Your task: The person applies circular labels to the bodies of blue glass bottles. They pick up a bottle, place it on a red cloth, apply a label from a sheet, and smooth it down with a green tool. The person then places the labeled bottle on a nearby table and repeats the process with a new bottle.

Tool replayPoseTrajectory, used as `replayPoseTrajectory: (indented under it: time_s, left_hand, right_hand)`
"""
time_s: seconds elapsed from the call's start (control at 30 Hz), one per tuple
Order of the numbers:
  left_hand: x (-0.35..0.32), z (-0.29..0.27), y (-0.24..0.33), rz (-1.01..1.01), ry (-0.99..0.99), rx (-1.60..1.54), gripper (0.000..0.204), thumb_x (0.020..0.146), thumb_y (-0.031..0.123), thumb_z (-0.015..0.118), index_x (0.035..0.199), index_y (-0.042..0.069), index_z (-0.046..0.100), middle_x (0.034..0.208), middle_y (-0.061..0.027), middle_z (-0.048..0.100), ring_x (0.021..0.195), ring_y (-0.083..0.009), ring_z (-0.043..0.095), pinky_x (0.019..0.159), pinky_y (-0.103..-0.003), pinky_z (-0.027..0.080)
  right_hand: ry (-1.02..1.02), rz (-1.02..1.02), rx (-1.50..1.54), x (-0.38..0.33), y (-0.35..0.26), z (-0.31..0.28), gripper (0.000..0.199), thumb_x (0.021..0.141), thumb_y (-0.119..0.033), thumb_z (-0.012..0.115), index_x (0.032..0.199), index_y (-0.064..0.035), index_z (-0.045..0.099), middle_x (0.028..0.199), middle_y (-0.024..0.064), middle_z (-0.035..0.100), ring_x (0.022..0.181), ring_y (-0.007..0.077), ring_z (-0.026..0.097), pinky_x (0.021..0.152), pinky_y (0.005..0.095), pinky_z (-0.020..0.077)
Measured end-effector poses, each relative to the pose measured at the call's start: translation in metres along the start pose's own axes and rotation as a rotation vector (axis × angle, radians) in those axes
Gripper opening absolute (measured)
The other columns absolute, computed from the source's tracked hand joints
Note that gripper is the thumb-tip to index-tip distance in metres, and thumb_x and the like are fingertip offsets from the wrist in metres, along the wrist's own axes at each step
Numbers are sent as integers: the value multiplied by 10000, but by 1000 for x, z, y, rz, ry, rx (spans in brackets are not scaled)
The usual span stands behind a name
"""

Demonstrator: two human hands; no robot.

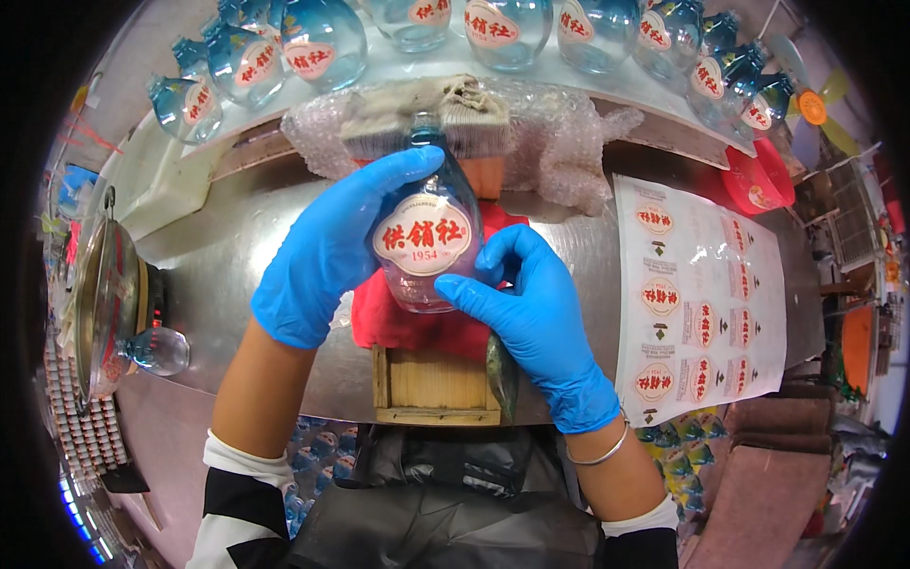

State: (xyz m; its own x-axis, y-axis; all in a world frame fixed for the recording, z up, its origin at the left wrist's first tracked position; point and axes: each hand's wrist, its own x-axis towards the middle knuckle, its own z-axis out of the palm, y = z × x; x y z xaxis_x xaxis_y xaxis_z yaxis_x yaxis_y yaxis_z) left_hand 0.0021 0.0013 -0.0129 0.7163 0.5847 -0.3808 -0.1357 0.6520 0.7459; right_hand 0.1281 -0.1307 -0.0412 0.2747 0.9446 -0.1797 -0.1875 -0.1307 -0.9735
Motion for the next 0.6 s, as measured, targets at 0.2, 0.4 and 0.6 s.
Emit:
replayPoseTrajectory:
  time_s: [0.2,0.4,0.6]
  left_hand:
    - [2,-1,-4,76,-7,-7,235,876,226,564,1038,56,581,936,-101,642,801,-182,643,697,-309,550]
    - [-16,-19,-21,366,-132,217,409,893,279,533,1187,-1,483,1100,-119,577,1008,-187,559,879,-320,449]
    - [-37,-34,-57,559,-53,424,710,839,305,601,1373,-12,255,1328,-151,397,1242,-229,364,1058,-346,245]
  right_hand:
    - [6,55,23,0,-5,2,305,703,-104,764,828,-86,486,785,-35,459,724,45,444,633,180,408]
    - [-23,85,63,1,-9,-4,223,812,-229,675,839,-80,512,710,-10,517,588,40,463,509,167,383]
    - [-34,15,11,2,2,-6,234,842,-281,638,864,-74,531,671,20,544,503,48,449,456,176,357]
